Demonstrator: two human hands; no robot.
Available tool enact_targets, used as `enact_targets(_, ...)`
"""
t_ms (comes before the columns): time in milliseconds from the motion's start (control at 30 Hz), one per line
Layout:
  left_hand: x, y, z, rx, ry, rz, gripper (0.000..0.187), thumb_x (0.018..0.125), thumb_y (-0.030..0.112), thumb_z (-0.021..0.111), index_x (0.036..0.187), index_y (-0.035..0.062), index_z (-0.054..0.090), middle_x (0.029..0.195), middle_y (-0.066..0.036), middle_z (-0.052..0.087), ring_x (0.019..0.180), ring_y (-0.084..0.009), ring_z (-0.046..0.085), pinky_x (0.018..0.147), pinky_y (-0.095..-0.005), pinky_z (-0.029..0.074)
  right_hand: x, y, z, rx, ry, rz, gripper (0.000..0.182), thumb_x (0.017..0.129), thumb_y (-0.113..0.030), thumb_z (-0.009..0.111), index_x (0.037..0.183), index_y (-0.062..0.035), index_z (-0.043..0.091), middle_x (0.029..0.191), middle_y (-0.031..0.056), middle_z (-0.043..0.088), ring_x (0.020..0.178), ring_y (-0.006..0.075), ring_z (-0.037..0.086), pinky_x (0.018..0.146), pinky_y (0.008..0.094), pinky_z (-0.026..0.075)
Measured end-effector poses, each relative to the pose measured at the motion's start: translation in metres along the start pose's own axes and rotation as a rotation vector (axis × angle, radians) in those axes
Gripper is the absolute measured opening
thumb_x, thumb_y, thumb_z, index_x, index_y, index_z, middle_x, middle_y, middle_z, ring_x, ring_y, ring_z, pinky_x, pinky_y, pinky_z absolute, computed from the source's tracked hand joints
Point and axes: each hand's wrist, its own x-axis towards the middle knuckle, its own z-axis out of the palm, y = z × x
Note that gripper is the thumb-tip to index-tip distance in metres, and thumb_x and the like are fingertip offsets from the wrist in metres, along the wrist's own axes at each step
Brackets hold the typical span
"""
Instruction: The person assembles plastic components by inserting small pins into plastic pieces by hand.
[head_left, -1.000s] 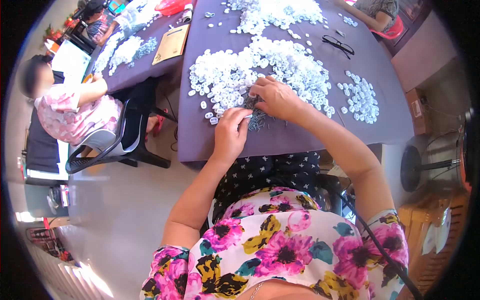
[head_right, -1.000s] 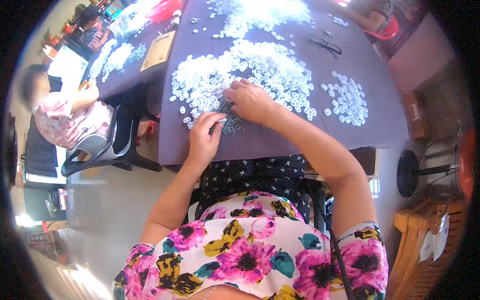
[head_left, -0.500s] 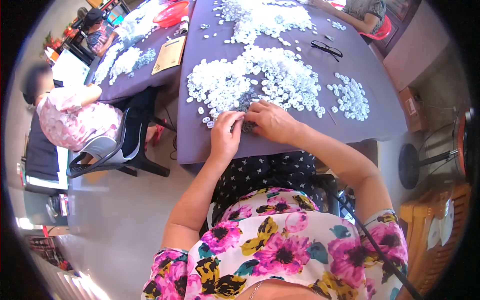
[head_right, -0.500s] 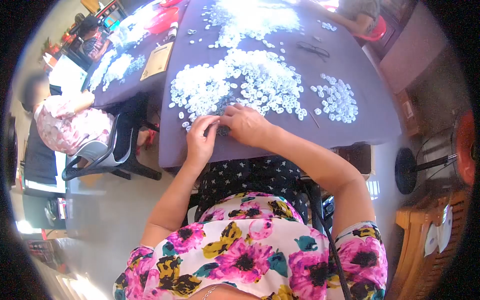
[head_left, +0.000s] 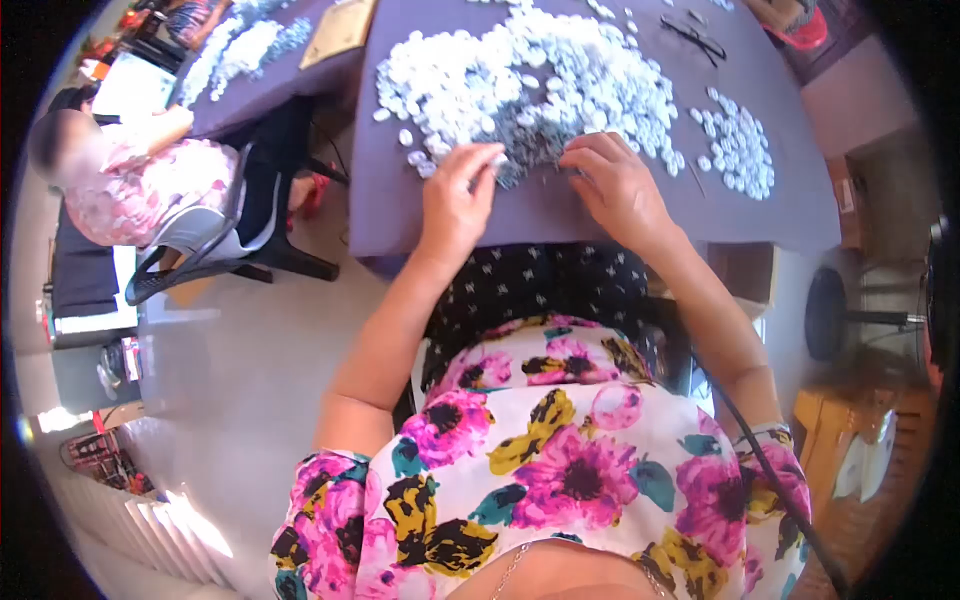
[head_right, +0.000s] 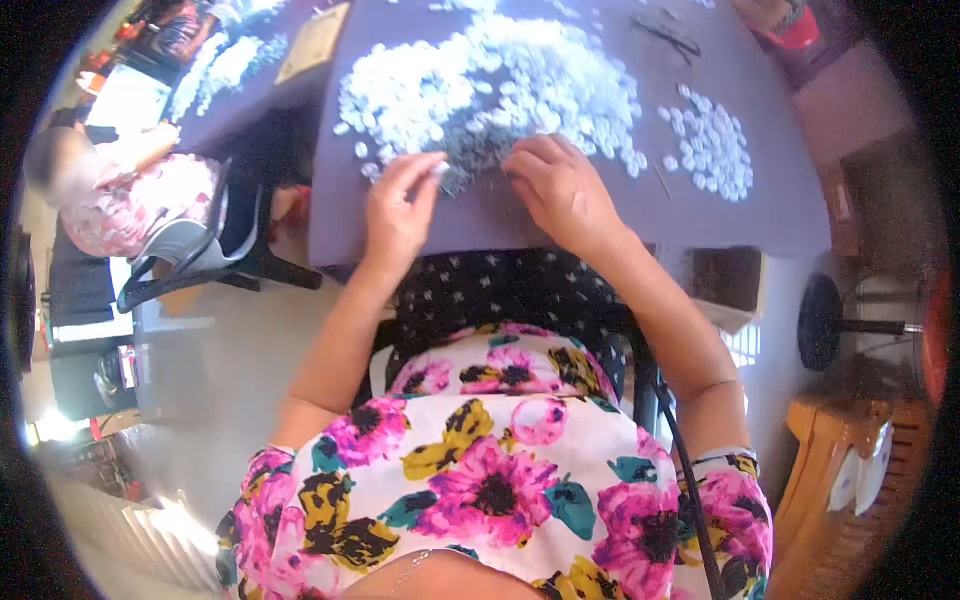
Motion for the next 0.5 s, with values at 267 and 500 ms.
enact_targets(267,-0.009,0.007,-0.005,-0.073,-0.001,-0.089,0.021,0.081,-0.003,0.065,0.101,0.0017,0.068,0.088,-0.008,0.065,0.08,-0.0159,0.061,0.075,-0.0269,0.048,-0.022,0.002,0.006,0.026,-0.074,0.137,0.025,0.075,-0.002,0.068,0.1,-0.0044,0.065,0.093,0.0108,0.06,0.089,0.0299,0.059,0.075,0.0374,0.05)
enact_targets(500,-0.006,0.007,-0.006,0.021,-0.04,-0.053,0.022,0.083,-0.003,0.063,0.103,0.0021,0.067,0.089,-0.008,0.065,0.08,-0.0162,0.061,0.076,-0.027,0.048,-0.013,-0.001,0.029,0.012,-0.104,0.028,0.021,0.077,-0.006,0.066,0.098,-0.0059,0.066,0.09,0.0091,0.059,0.087,0.0294,0.059,0.073,0.0381,0.05)
